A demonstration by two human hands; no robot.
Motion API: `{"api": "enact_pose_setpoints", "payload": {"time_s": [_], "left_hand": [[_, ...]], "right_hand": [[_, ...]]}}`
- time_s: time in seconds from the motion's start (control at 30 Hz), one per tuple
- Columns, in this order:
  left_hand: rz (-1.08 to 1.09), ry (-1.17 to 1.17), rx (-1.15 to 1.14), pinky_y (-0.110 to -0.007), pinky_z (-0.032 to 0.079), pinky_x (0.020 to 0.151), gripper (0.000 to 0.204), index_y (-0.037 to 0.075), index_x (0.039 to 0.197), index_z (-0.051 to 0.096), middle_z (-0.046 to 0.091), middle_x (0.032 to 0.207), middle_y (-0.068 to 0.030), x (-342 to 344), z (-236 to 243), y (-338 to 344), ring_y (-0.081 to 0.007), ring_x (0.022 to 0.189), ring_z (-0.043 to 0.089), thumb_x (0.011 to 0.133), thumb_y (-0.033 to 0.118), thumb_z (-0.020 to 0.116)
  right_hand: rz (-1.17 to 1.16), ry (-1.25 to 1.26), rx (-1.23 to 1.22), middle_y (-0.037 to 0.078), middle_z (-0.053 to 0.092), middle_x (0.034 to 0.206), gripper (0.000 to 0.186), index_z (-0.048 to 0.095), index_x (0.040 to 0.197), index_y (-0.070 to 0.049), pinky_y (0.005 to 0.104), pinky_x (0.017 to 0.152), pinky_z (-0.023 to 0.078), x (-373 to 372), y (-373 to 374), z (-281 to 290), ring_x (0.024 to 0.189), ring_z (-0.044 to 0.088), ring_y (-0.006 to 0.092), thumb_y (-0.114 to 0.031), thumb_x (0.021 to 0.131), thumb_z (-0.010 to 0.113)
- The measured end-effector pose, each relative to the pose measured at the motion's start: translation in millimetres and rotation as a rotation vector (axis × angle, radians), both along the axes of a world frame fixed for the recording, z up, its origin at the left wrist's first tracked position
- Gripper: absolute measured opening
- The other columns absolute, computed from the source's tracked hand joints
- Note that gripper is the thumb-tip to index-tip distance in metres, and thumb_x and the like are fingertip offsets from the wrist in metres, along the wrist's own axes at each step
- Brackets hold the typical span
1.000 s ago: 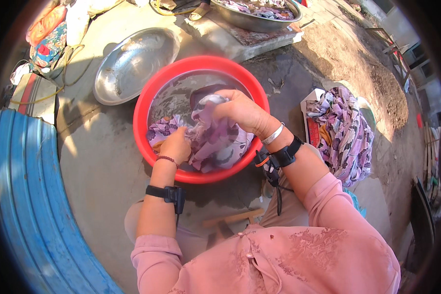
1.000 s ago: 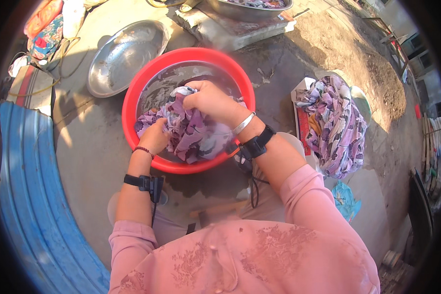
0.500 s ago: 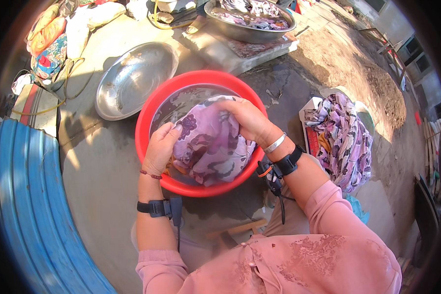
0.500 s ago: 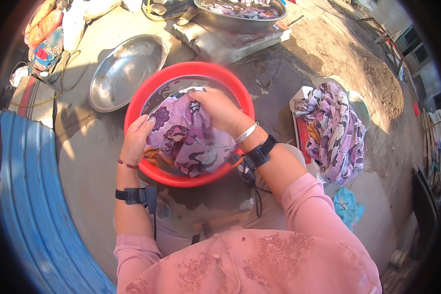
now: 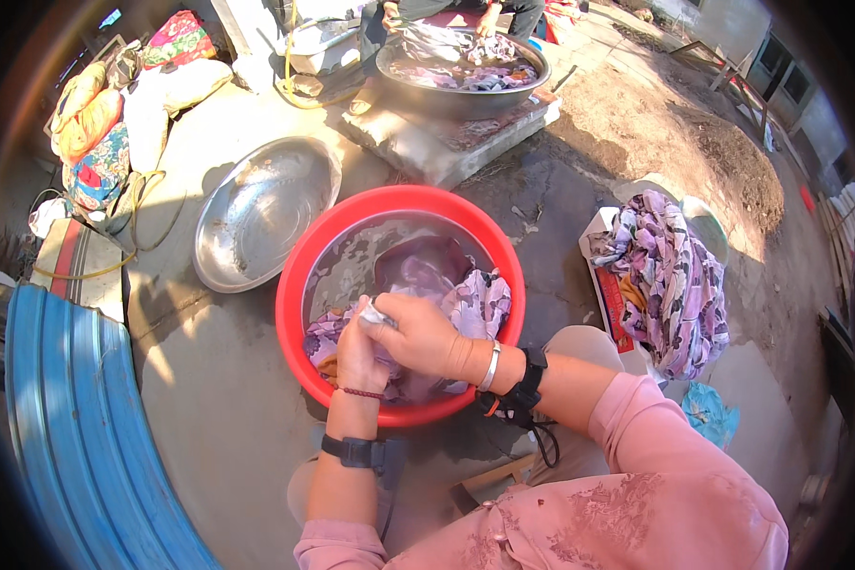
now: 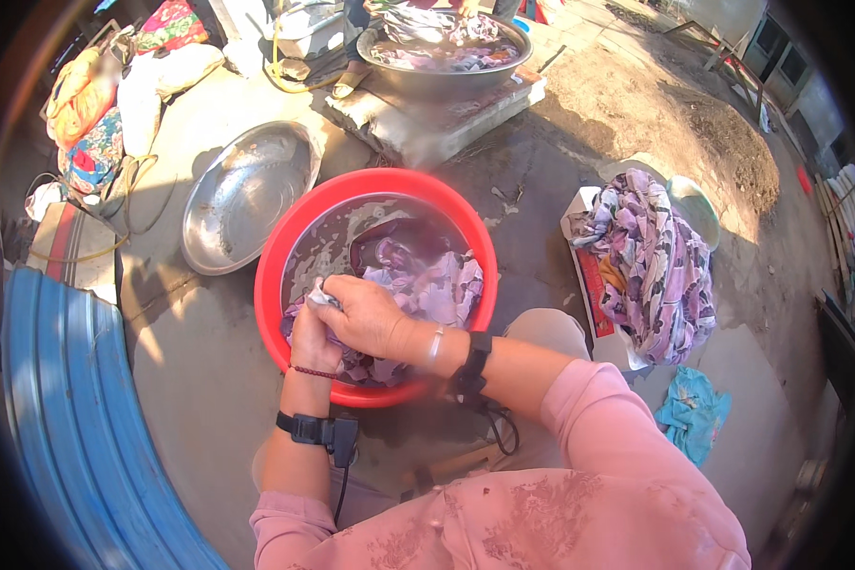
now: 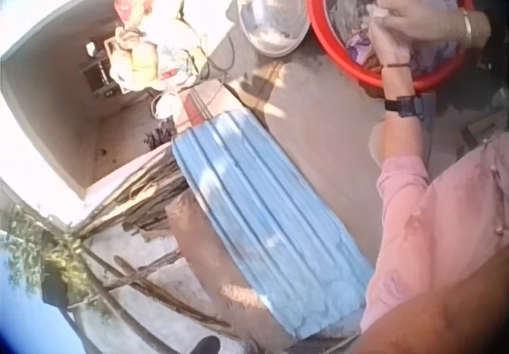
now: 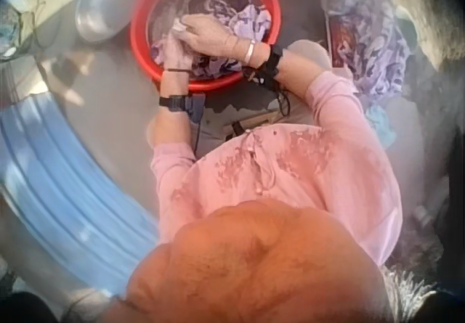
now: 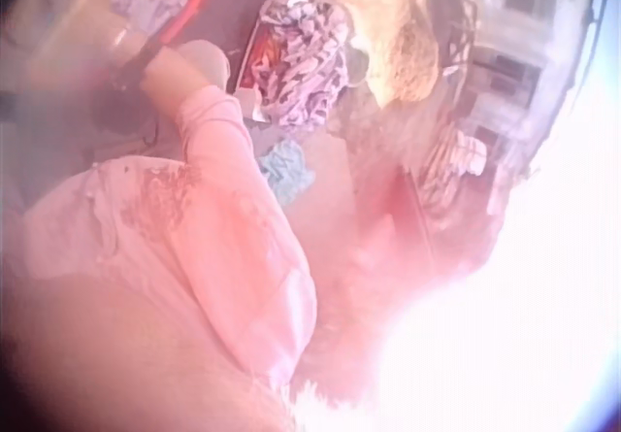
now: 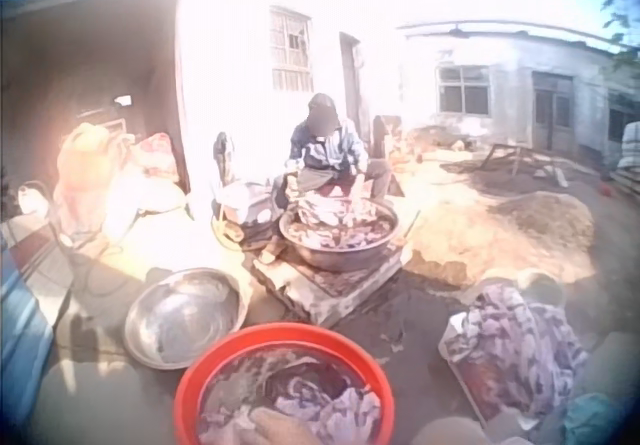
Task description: The person washes clothes by hand in a red plastic basin filled with water. They repeatedly submerge, agitate, and wring out patterned fabric pieces, then place them into a metal basin nearby.
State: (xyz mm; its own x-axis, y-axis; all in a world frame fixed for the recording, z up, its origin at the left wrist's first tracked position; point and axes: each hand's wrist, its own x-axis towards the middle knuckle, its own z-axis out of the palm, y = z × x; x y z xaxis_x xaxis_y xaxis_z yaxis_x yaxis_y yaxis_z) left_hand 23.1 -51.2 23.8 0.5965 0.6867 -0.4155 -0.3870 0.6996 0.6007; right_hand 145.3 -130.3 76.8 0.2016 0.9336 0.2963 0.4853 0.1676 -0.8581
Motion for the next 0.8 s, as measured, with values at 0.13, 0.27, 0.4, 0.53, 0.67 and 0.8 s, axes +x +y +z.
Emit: {"api": "enact_pose_setpoints", "payload": {"time_s": [0.13,0.27,0.4,0.53,0.67,0.8], "left_hand": [[-0.019,0.039,-0.19,-0.042,0.057,0.088,0.032,0.004,0.118,0.063,0.069,0.114,-0.0096,25.3,14.8,-28.7,-0.0237,0.099,0.069,0.107,0.03,0.049],[-0.022,0.135,0.024,-0.043,0.057,0.088,0.031,-0.001,0.123,0.061,0.069,0.114,-0.0131,19.9,27.3,-31.5,-0.0263,0.1,0.069,0.106,0.022,0.048],[0.129,0.162,0.002,-0.039,0.057,0.084,0.026,0.0,0.114,0.062,0.067,0.108,-0.0106,8.9,24.2,-7.7,-0.0231,0.097,0.068,0.106,0.02,0.049],[0.11,0.087,0.042,-0.037,0.056,0.081,0.025,0.001,0.112,0.061,0.066,0.106,-0.0091,-4.1,3.3,-3.9,-0.0212,0.095,0.066,0.106,0.023,0.049],[0.082,0.183,0.163,-0.039,0.057,0.085,0.026,0.001,0.115,0.06,0.067,0.11,-0.0104,14.4,29.3,-27.1,-0.0218,0.1,0.067,0.108,0.022,0.048],[0.186,0.221,0.196,-0.037,0.056,0.083,0.028,0.002,0.109,0.062,0.068,0.101,-0.0086,6.4,28.3,-3.5,-0.02,0.092,0.067,0.108,0.027,0.049]], "right_hand": [[-0.204,-0.14,-0.21,0.023,0.066,0.102,0.026,0.059,0.099,-0.002,0.0495,0.083,0.052,5.2,21.6,-20.8,0.096,0.065,0.0431,-0.028,0.096,0.059],[-0.412,0.042,-0.319,0.027,0.065,0.106,0.027,0.057,0.102,-0.001,0.0495,0.084,0.052,24.4,43.9,-30.6,0.097,0.065,0.0435,-0.028,0.096,0.06],[-0.166,-0.025,-0.007,0.02,0.057,0.099,0.027,0.058,0.102,-0.004,0.0498,0.082,0.052,-17.4,15.4,-14.4,0.095,0.062,0.0423,-0.03,0.096,0.061],[-0.047,-0.093,0.016,0.018,0.054,0.095,0.026,0.061,0.093,-0.005,0.0491,0.079,0.052,-21.8,8.6,-11.3,0.088,0.062,0.0396,-0.031,0.096,0.061],[-0.475,-0.129,-0.095,0.02,0.062,0.097,0.028,0.06,0.09,-0.003,0.05,0.079,0.052,25.9,49.3,-44.6,0.09,0.063,0.0416,-0.029,0.096,0.062],[-0.225,0.244,-0.036,0.023,0.064,0.096,0.023,0.058,0.095,-0.002,0.0481,0.082,0.051,-4.0,28.3,-19.8,0.093,0.063,0.0435,-0.024,0.096,0.063]]}}
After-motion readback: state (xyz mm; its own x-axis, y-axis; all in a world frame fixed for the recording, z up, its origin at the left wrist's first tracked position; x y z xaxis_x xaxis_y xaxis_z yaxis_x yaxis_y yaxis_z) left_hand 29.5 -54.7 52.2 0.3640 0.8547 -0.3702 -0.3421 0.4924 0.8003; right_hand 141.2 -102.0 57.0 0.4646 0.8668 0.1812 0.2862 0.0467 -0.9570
